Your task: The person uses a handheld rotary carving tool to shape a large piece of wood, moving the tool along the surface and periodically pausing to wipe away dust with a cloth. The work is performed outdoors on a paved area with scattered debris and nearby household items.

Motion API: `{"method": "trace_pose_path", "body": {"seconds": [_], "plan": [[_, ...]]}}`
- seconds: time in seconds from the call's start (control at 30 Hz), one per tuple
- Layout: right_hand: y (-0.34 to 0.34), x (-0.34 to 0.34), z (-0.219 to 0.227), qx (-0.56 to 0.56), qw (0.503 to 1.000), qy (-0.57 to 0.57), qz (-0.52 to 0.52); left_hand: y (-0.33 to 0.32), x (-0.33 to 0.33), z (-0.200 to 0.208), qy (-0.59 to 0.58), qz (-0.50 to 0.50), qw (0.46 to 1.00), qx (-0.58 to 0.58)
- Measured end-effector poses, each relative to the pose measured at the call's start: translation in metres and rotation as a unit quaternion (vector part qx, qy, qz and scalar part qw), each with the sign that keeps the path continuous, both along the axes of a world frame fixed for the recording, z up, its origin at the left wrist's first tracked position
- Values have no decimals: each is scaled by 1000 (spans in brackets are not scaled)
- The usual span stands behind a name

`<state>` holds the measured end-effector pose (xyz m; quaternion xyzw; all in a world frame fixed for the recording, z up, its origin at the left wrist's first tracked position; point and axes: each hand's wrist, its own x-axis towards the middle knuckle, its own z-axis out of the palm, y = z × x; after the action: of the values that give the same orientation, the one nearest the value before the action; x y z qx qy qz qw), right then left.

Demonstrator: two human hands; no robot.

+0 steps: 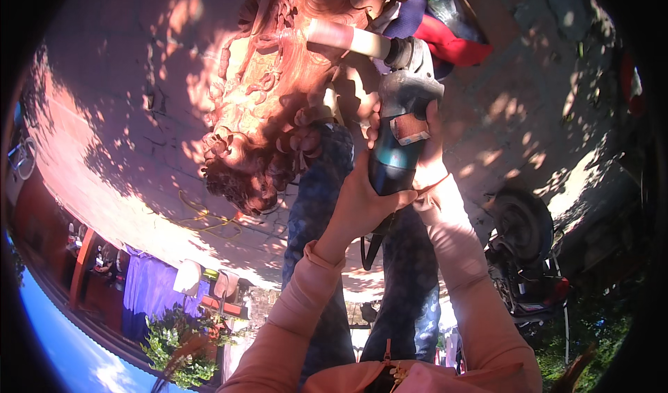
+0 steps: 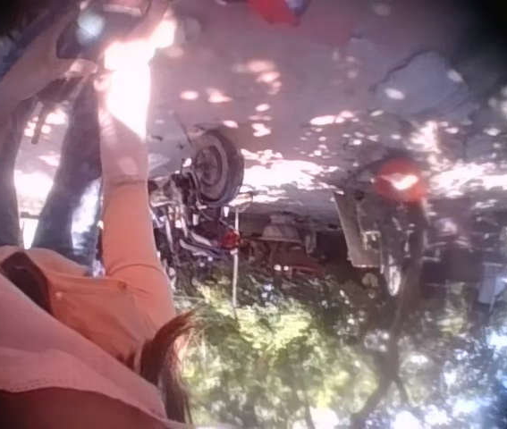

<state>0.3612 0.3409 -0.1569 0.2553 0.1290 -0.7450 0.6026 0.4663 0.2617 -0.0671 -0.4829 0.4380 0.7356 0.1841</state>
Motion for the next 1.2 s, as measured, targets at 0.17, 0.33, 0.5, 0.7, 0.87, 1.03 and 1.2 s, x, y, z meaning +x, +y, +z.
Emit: {"method": "trace_pose_path", "body": {"seconds": [0.17, 0.33, 0.5, 0.7, 0.87, 1.03, 1.2], "plan": [[7, 16, 16, 61, 997, -56, 9, 9, 14, 7, -6, 14, 1000, -14], [-11, -5, 34, 114, 993, -4, 32, -13, 6, 10, 37, 38, 997, 64], [-10, 5, 51, 164, 985, -33, 31, -10, 11, 23, 31, 62, 994, 88], [-20, -17, 66, 146, 987, -2, 74, -24, -2, 31, 74, 88, 986, 123], [-38, -17, 81, 262, 962, 20, 77, -44, -7, 38, 80, 128, 968, 202], [-26, -4, 88, 229, 971, 7, 62, -26, 6, 51, 49, 126, 971, 197], [-45, -21, 93, 251, 964, 28, 82, -48, -8, 45, 89, 130, 965, 210]]}}
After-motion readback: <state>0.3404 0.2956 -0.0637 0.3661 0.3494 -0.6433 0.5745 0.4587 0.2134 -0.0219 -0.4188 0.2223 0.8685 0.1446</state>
